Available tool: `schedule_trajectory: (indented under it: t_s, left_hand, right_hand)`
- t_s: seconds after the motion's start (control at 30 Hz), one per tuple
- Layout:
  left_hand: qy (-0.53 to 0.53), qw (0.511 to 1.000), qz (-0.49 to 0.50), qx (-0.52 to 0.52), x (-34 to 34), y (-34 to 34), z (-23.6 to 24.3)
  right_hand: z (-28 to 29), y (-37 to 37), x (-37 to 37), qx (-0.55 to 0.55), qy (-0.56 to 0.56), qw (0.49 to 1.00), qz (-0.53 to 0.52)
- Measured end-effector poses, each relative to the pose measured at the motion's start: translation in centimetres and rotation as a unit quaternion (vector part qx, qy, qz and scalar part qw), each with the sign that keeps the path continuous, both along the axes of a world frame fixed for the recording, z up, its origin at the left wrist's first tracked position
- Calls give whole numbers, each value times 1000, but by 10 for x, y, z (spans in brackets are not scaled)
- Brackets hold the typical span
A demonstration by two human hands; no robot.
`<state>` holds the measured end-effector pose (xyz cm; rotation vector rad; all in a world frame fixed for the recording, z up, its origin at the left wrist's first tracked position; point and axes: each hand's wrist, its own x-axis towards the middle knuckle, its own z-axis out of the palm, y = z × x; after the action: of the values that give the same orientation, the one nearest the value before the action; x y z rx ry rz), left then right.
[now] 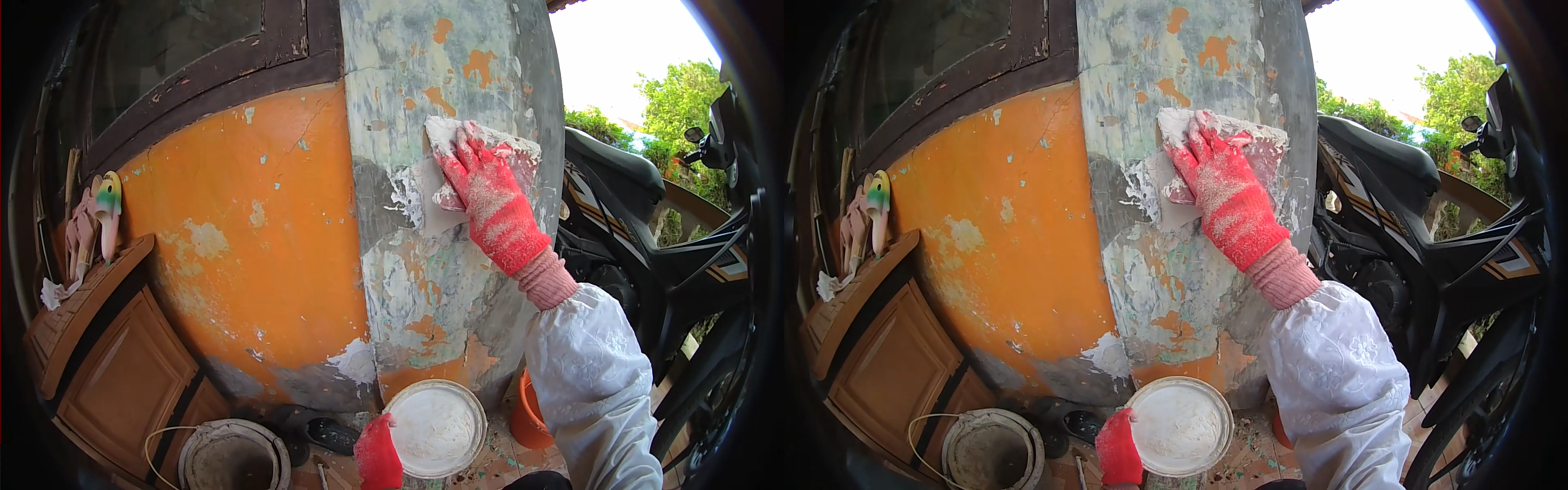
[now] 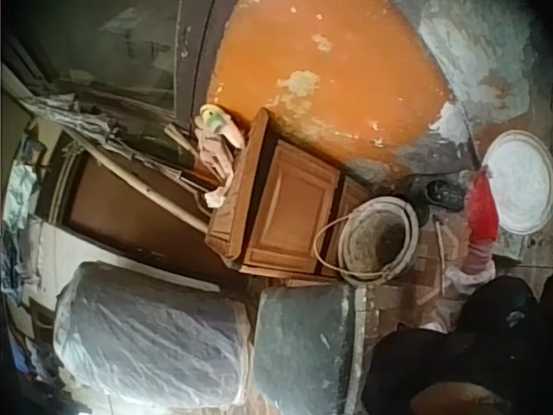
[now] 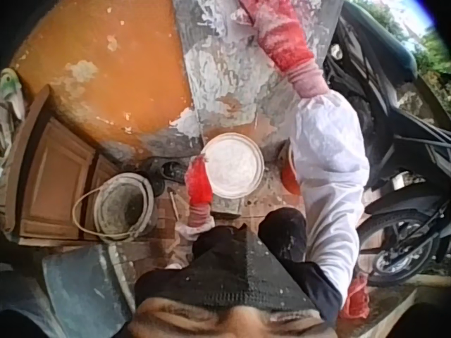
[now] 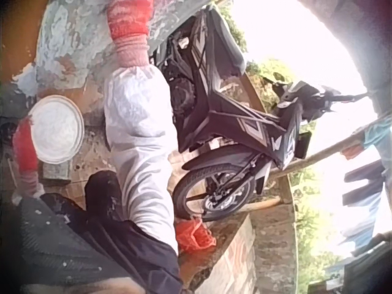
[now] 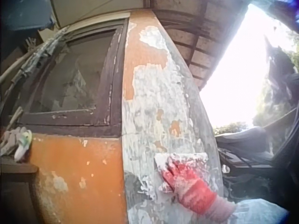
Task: The person scoops plaster from a lid onto a putty knife and spreads it onto the wall surface.
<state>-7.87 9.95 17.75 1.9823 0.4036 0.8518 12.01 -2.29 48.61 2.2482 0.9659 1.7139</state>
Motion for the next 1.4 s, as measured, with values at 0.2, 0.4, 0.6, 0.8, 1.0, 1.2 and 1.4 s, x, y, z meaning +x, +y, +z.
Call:
schedule_trajectory:
  t_s: [0.2, 0.4, 0.6, 0.8, 1.0, 1.2, 1.4]
  left_hand:
    - [-1, 999, 8, 34, 5, -1, -4]
    - [-34, 968, 11, -247, 10, -14, 11]
    - [-42, 974, 22, -223, -3, -19, 26]
    - [-45, 978, 27, -203, 5, -20, 9]
    - [-10, 960, 36, -277, 10, -17, 16]
    - [-18, 976, 24, -216, 4, -19, 21]
    - [-21, 997, 10, -76, 1, -16, 11]
  right_hand:
    - [-25, 7, 4, -96, -44, 980, -171]
    - [-106, -11, -7, -223, 10, 955, -196]
    - [-86, -37, -40, -164, 114, 977, -80]
    - [-21, -14, -13, -26, -34, 988, -147]
    - [-89, -13, 6, -190, 5, 973, -131]
    - [-109, -46, -24, -238, 108, 961, -87]
    - [-8, -13, -16, -93, -64, 982, -154]
